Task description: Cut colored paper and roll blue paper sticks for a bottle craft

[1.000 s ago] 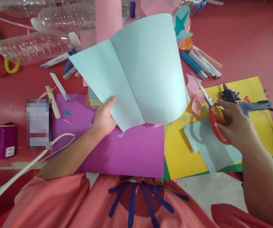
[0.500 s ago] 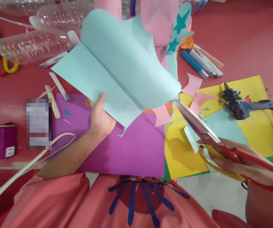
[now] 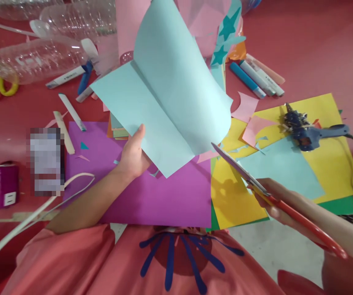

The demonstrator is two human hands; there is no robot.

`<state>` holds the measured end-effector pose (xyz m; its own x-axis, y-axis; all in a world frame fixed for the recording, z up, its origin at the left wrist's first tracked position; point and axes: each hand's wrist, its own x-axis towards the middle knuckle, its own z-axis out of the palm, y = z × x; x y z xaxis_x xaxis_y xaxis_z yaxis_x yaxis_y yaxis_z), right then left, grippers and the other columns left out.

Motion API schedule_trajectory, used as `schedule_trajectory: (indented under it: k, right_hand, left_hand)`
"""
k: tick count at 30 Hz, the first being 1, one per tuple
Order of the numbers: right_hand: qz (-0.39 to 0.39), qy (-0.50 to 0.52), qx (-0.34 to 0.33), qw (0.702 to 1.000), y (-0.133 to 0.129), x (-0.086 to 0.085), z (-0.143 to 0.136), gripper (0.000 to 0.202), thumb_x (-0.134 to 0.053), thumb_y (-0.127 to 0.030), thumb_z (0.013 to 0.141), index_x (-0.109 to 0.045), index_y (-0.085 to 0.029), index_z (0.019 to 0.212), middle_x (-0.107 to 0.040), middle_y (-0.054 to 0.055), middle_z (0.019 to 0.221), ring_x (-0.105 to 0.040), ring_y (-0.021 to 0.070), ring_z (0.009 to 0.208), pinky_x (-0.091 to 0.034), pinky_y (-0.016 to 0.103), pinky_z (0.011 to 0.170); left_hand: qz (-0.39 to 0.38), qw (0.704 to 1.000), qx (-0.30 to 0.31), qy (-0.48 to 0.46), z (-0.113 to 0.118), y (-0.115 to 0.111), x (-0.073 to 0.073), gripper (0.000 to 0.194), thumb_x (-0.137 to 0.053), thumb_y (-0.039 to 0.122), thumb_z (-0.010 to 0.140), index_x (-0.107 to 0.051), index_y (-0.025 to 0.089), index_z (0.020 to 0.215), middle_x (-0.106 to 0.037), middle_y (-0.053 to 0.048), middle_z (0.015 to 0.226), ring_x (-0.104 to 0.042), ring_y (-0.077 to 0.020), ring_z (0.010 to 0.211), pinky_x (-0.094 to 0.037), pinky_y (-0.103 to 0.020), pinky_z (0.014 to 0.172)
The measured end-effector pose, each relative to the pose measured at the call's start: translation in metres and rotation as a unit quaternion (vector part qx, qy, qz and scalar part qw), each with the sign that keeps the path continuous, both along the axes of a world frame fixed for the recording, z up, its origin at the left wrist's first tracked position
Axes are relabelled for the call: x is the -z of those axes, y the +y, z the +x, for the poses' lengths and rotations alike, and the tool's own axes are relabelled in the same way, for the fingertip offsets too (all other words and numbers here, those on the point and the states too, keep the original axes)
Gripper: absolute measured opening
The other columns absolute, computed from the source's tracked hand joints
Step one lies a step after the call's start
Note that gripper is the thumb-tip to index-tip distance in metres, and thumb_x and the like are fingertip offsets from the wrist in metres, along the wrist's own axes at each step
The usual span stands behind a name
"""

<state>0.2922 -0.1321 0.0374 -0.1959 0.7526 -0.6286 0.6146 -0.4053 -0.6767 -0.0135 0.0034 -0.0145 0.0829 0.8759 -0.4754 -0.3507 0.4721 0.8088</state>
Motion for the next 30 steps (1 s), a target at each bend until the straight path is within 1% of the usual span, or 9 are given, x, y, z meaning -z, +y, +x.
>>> schedule_trajectory:
  k: [4,6,8,10,12,14,16,20,30]
  right_hand:
    - [-0.103,-0.023,0.045,0.993,0.016,-0.010,-0.008,0.057,-0.042,-0.075,0.083,-0.046,-0.023,0.104,-0.036,-0.007,0.054,-0.025,0.0090,0.044,-0.020,0.025,0.040]
    - [-0.120,-0.014,0.051,0.991,0.019,-0.010,-0.008,0.056,-0.045,-0.074,0.083,-0.046,-0.022,0.103,-0.033,-0.007,0.053,-0.025,0.0094,0.044,-0.019,0.026,0.039]
    - [-0.099,-0.006,0.045,0.994,0.016,-0.007,-0.005,0.057,-0.047,-0.074,0.081,-0.047,-0.022,0.104,-0.041,-0.004,0.060,-0.030,0.0101,0.047,-0.023,0.027,0.040]
    - [-0.071,0.000,0.020,0.997,0.008,-0.004,0.000,0.062,-0.045,-0.076,0.081,-0.048,-0.021,0.109,-0.049,0.000,0.069,-0.040,0.0125,0.052,-0.034,0.028,0.044]
    - [-0.049,0.000,-0.010,0.999,0.000,-0.003,0.004,0.066,-0.040,-0.077,0.083,-0.047,-0.020,0.117,-0.055,0.003,0.078,-0.052,0.0167,0.063,-0.045,0.029,0.055]
    - [-0.036,-0.012,-0.042,0.998,-0.006,-0.002,0.006,0.066,-0.038,-0.074,0.085,-0.045,-0.020,0.123,-0.060,0.006,0.087,-0.059,0.0199,0.073,-0.050,0.031,0.066]
    - [-0.035,-0.033,-0.083,0.995,-0.008,-0.002,0.005,0.060,-0.041,-0.068,0.088,-0.046,-0.021,0.124,-0.063,0.008,0.092,-0.062,0.0205,0.075,-0.051,0.031,0.068]
    - [-0.028,-0.056,-0.140,0.988,-0.001,-0.001,-0.003,0.043,-0.043,-0.056,0.093,-0.048,-0.024,0.122,-0.067,0.006,0.090,-0.063,0.0183,0.068,-0.050,0.027,0.060]
    - [-0.001,-0.018,-0.194,0.981,0.012,-0.007,-0.011,0.043,-0.043,-0.050,0.093,-0.050,-0.022,0.124,-0.069,0.011,0.103,-0.069,0.0246,0.088,-0.056,0.029,0.069]
  left_hand:
    - [-0.017,0.999,-0.004,-0.033,0.003,0.000,-0.004,0.052,-0.060,0.039,0.083,-0.053,0.022,0.132,-0.063,-0.008,0.134,-0.043,-0.0296,0.140,-0.037,-0.045,0.115]
    - [-0.020,0.999,-0.017,-0.043,0.005,0.001,-0.004,0.049,-0.058,0.036,0.085,-0.054,0.020,0.131,-0.062,-0.008,0.135,-0.043,-0.0289,0.140,-0.037,-0.044,0.115]
    - [-0.020,0.998,-0.049,-0.038,0.007,0.001,-0.005,0.043,-0.055,0.034,0.087,-0.057,0.021,0.128,-0.062,-0.006,0.135,-0.042,-0.0268,0.141,-0.037,-0.042,0.116]
    - [-0.020,0.996,-0.083,-0.029,0.009,0.001,-0.006,0.038,-0.052,0.033,0.090,-0.059,0.021,0.125,-0.063,-0.005,0.133,-0.041,-0.0251,0.142,-0.038,-0.040,0.116]
    - [-0.015,0.994,-0.106,-0.030,0.011,0.001,-0.007,0.036,-0.050,0.033,0.091,-0.061,0.021,0.122,-0.064,-0.005,0.132,-0.041,-0.0247,0.142,-0.038,-0.041,0.116]
    - [-0.007,0.993,-0.116,-0.035,0.011,0.001,-0.008,0.035,-0.049,0.034,0.091,-0.062,0.021,0.121,-0.065,-0.005,0.131,-0.041,-0.0250,0.141,-0.039,-0.041,0.116]
    - [-0.004,0.992,-0.121,-0.034,0.011,0.000,-0.009,0.035,-0.050,0.035,0.090,-0.064,0.023,0.120,-0.066,-0.003,0.130,-0.041,-0.0249,0.141,-0.040,-0.041,0.116]
    - [-0.007,0.992,-0.124,-0.024,0.011,0.001,-0.010,0.036,-0.051,0.037,0.089,-0.063,0.026,0.121,-0.065,-0.002,0.131,-0.040,-0.0251,0.142,-0.040,-0.041,0.116]
    - [0.022,0.993,-0.116,0.017,0.009,-0.001,-0.015,0.034,-0.047,0.039,0.089,-0.066,0.026,0.115,-0.063,0.001,0.134,-0.031,-0.0237,0.147,-0.039,-0.041,0.117]
